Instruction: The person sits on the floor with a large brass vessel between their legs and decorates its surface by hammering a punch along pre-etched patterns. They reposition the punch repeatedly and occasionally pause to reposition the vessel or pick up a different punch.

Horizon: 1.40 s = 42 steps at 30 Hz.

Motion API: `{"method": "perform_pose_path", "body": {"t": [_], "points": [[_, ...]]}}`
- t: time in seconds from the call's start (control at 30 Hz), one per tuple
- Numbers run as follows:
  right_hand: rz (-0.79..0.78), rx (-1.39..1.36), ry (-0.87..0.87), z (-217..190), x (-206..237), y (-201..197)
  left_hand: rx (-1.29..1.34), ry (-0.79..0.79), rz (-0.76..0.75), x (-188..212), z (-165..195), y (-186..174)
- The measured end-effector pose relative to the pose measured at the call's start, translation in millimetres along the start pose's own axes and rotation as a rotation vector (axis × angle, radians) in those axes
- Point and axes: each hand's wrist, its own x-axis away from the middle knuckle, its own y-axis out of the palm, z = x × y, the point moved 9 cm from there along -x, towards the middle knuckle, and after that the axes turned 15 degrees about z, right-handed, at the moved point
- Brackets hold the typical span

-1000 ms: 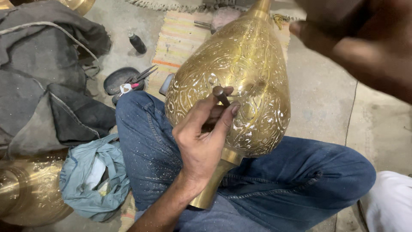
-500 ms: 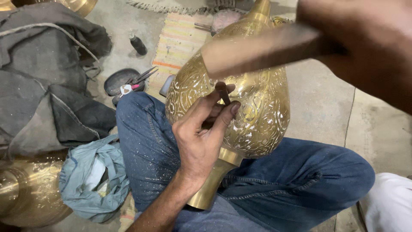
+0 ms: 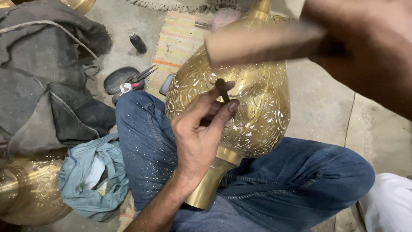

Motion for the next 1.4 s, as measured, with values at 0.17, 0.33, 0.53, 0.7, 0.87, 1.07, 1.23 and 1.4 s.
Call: {"method": "perform_pose_path", "body": {"t": [0.17, 0.33, 0.53, 0.7, 0.87, 1.07, 1.23, 1.4], "points": [[0.005, -0.145, 0.314, 29, 5, 9, -0.047, -0.012, 0.0, 3, -7, 6], [0.013, -0.071, -0.061, -32, -20, -1, -0.058, 0.058, 0.013, 4, -2, 3], [0.004, -0.121, 0.08, -31, -17, -2, -0.068, 0.073, -0.005, 2, 5, 1], [0.028, -0.208, 0.145, -18, -9, -14, -0.03, 0.009, -0.006, 0, 5, 0], [0.001, 0.26, -0.092, -50, -13, -21, -0.044, -0.021, -0.007, -3, 2, -1], [0.191, 0.261, -0.123, -42, 16, -31, -0.03, 0.111, 0.113, -17, 6, -24], [0.315, 0.061, 0.304, 12, 78, 17, 0.269, 0.011, 0.401, -68, -48, -98], [0.605, -0.232, 0.667, 38, 118, 82, 0.298, -0.12, 0.355, -131, -165, -84]]}}
